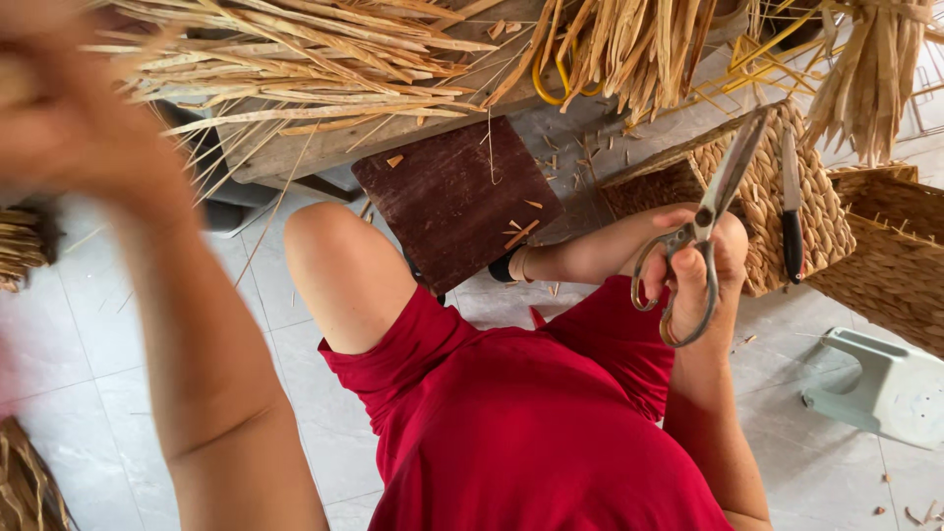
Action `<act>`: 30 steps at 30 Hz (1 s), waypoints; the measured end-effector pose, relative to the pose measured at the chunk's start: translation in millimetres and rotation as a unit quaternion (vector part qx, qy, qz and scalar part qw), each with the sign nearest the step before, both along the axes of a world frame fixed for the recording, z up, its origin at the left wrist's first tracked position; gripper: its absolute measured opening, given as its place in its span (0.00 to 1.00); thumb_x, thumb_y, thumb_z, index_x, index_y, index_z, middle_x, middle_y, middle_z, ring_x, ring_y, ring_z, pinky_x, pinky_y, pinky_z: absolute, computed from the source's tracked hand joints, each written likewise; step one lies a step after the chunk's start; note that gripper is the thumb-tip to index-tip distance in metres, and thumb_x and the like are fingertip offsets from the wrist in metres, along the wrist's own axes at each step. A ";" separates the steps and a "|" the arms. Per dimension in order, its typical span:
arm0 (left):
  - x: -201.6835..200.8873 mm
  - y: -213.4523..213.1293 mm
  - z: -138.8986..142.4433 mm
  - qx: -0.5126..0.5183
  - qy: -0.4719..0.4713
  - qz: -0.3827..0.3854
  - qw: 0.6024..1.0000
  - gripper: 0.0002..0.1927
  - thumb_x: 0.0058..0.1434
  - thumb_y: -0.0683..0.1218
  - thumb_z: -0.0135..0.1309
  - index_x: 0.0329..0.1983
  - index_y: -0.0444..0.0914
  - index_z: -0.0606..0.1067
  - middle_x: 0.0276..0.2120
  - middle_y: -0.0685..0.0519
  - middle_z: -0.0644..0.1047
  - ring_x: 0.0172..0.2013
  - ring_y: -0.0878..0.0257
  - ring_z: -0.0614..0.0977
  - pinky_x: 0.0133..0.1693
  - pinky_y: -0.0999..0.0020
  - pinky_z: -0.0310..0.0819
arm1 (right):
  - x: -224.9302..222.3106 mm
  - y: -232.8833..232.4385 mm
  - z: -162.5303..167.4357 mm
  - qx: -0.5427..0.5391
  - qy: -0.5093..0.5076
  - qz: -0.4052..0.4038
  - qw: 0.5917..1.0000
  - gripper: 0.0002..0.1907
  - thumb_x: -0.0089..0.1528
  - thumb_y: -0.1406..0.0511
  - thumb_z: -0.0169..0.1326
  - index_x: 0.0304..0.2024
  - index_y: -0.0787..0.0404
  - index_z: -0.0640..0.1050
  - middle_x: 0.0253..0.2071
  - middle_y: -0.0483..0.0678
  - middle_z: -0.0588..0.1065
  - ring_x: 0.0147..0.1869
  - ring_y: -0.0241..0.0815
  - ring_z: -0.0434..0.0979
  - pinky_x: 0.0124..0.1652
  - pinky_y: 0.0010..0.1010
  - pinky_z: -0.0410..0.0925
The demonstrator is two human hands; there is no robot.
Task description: The person sits on the floor and trims and splits dried plant fiber strips with scissors, cutting off thin edge pieces and setting trimmed strips aside while reaching for new strips from the pile on the workbench.
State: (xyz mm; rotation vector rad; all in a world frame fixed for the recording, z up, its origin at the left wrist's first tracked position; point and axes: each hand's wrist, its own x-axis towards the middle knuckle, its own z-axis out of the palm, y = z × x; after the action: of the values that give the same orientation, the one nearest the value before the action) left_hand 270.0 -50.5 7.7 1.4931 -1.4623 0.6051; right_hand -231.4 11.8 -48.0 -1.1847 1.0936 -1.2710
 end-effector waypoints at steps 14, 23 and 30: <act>-258.1 -22.5 -114.9 0.312 0.191 -0.408 0.837 0.11 0.80 0.45 0.46 0.62 0.44 0.66 0.56 0.50 0.67 0.51 0.62 0.78 0.51 0.69 0.84 | 4.5 1.3 -0.9 0.013 -0.006 -0.007 1.000 0.25 0.64 0.67 0.65 0.60 0.67 0.71 0.33 0.46 0.73 0.34 0.34 0.74 0.34 0.22 0.67; -294.3 23.2 -2.2 0.376 0.512 -0.587 0.502 0.26 0.72 0.51 0.42 0.71 0.37 0.64 0.52 0.54 0.69 0.31 0.72 0.67 0.35 0.77 0.65 | 23.5 11.4 20.0 -0.021 0.025 -0.028 0.999 0.32 0.60 0.74 0.66 0.62 0.63 0.66 0.49 0.48 0.76 0.48 0.36 0.80 0.46 0.24 0.73; -306.1 32.2 -0.4 0.293 0.605 -0.557 0.488 0.23 0.74 0.47 0.49 0.69 0.39 0.63 0.48 0.56 0.74 0.40 0.74 0.74 0.41 0.80 0.70 | 43.2 16.6 4.8 0.062 -0.080 0.025 0.995 0.31 0.58 0.75 0.65 0.61 0.62 0.69 0.44 0.42 0.75 0.45 0.31 0.80 0.42 0.22 0.75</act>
State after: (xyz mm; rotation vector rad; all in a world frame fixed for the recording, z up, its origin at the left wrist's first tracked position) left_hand -36.1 -18.3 7.3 0.5925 -0.9953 -1.6134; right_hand -188.3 28.4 -43.2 -0.9945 1.0042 -1.2197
